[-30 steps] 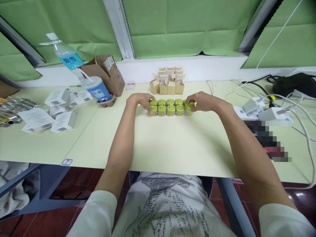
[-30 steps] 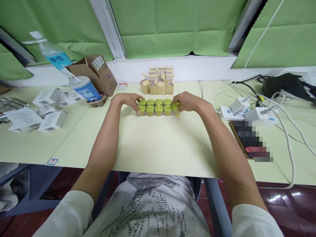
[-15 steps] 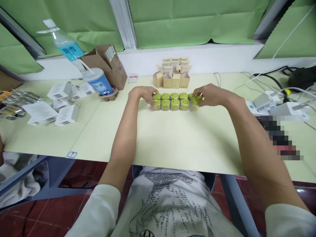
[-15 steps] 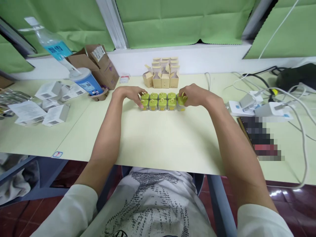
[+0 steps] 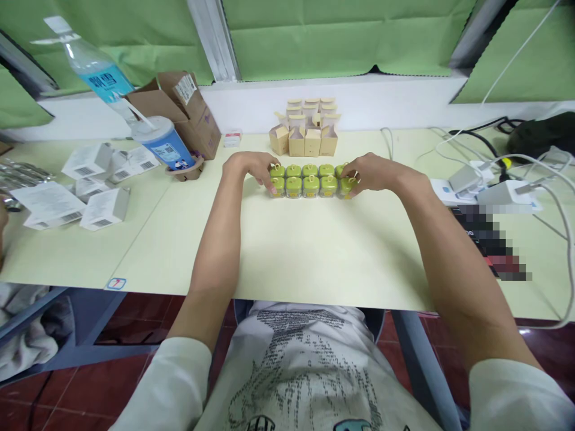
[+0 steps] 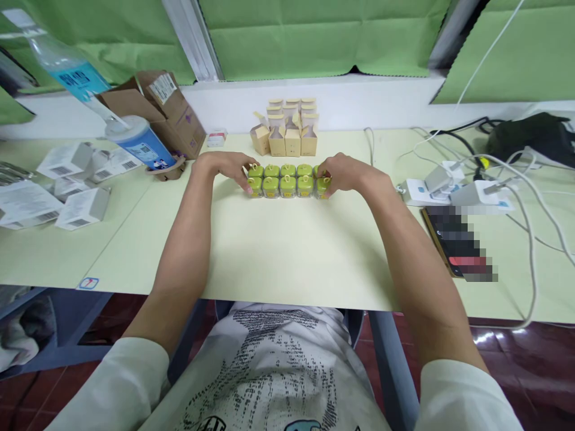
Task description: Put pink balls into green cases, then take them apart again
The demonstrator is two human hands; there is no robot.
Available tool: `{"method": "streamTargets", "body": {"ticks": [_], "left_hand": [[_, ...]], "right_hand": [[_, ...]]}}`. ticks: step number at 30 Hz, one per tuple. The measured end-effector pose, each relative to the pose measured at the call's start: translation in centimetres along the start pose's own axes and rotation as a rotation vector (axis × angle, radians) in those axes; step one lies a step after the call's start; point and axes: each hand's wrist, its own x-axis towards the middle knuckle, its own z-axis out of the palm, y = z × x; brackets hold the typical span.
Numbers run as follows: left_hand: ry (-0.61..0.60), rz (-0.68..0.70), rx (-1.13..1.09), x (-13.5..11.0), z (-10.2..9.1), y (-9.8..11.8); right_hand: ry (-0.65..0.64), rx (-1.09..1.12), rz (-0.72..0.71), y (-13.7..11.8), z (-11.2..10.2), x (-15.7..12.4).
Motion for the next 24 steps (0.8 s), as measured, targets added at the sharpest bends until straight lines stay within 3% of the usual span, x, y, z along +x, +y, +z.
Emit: {"method": "streamTargets", "body": {"ticks": [5, 13, 19, 24], "left_hand": [[-0.022, -0.021, 0.084, -0.3, 0.0, 0.4], [-0.040, -0.017, 0.104, -0.4, 0.0, 0.5], [-0.057, -0.017, 0.100, 0.0, -0.2, 0.5], [-0.015, -0.038, 0.070, 0.1, 0.1, 0.3]], "right_hand": [[0.010, 0.086, 0.013, 0.3, -0.2, -0.2], [0.034, 0.081, 0.186, -0.2, 0.6, 0.9], [0.053, -0.029, 0.103, 0.9, 1.4, 1.4], [0.063, 0.064, 0.004, 0.5, 1.1, 0.0]]}}
